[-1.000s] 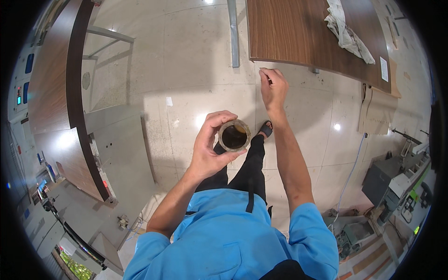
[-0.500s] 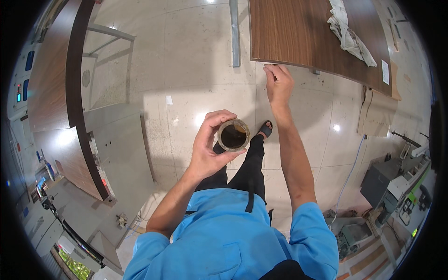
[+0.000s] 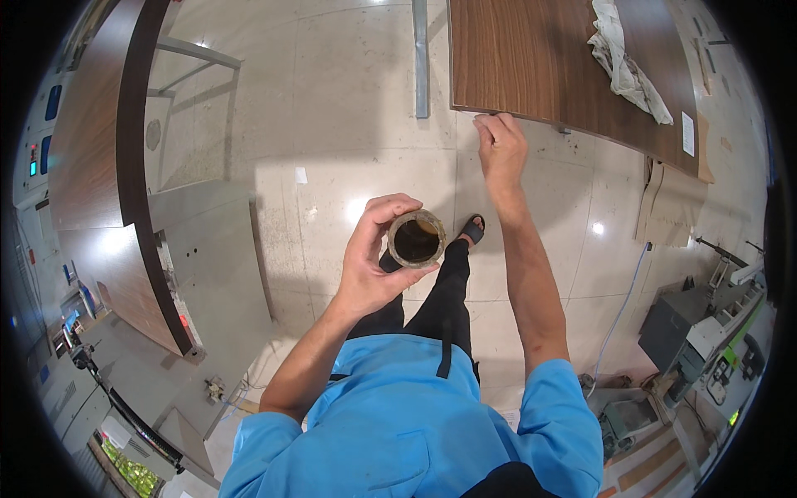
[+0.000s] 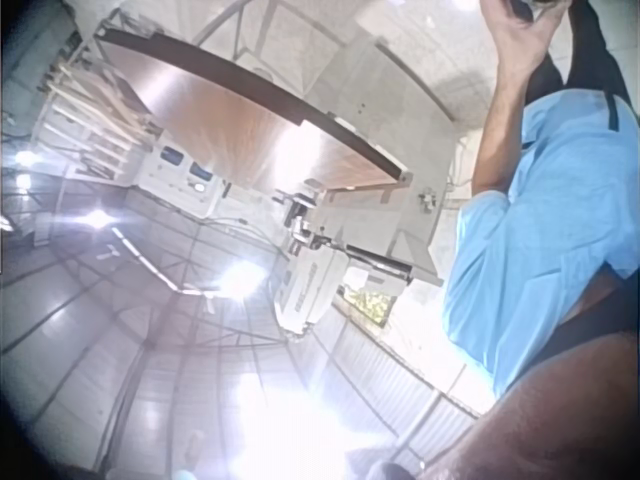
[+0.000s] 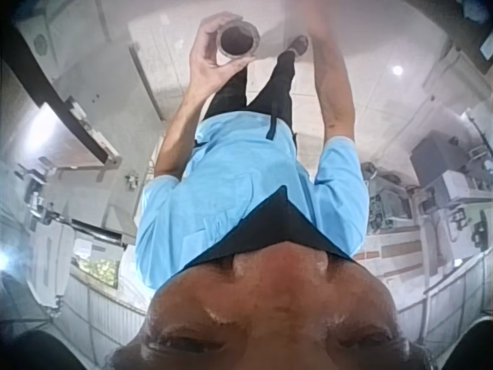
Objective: The person applies a dark finish to the edges of a wooden tabletop using a small brush and a cloth. They repeatedly dip the brush into a container, apply the finish along the edges, and wipe the surface with a cloth.
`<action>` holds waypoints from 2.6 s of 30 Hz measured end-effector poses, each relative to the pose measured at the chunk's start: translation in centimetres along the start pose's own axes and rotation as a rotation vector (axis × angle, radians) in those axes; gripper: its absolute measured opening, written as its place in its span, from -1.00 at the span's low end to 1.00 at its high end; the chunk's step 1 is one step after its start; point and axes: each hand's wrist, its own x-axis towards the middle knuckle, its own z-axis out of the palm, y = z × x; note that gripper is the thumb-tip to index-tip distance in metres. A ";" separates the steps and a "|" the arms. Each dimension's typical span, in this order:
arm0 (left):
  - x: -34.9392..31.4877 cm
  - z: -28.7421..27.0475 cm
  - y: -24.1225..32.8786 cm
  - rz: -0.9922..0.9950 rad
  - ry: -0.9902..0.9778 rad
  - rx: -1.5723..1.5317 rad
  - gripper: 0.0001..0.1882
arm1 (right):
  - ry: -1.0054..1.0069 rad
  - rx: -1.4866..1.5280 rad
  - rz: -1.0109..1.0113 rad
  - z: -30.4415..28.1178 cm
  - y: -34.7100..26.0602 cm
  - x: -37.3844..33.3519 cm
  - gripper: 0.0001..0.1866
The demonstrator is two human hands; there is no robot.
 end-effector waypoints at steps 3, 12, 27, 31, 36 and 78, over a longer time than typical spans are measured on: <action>0.0 -0.3 0.0 -0.011 0.010 -0.003 -0.15 | -0.054 -0.010 -0.015 0.0 -0.2 0.2 -0.91; 0.6 -0.8 0.3 -0.003 0.012 -0.023 -0.15 | -0.048 -0.040 -0.061 0.1 -0.7 0.8 -0.90; 0.9 -0.7 0.2 -0.019 0.017 -0.008 -0.16 | -0.072 -0.095 -0.077 0.0 0.0 0.9 -0.87; 0.4 -0.7 0.3 -0.006 0.022 0.004 -0.16 | -0.067 -0.071 -0.076 0.0 -0.2 0.4 -0.88; -0.2 -0.9 0.9 -0.013 0.026 -0.015 -0.15 | -0.085 -0.042 -0.085 -0.4 -0.9 0.2 -0.89; -2.2 2.4 4.4 0.012 -0.036 0.012 -0.18 | 0.076 0.237 0.367 -4.2 -5.7 -3.4 -0.89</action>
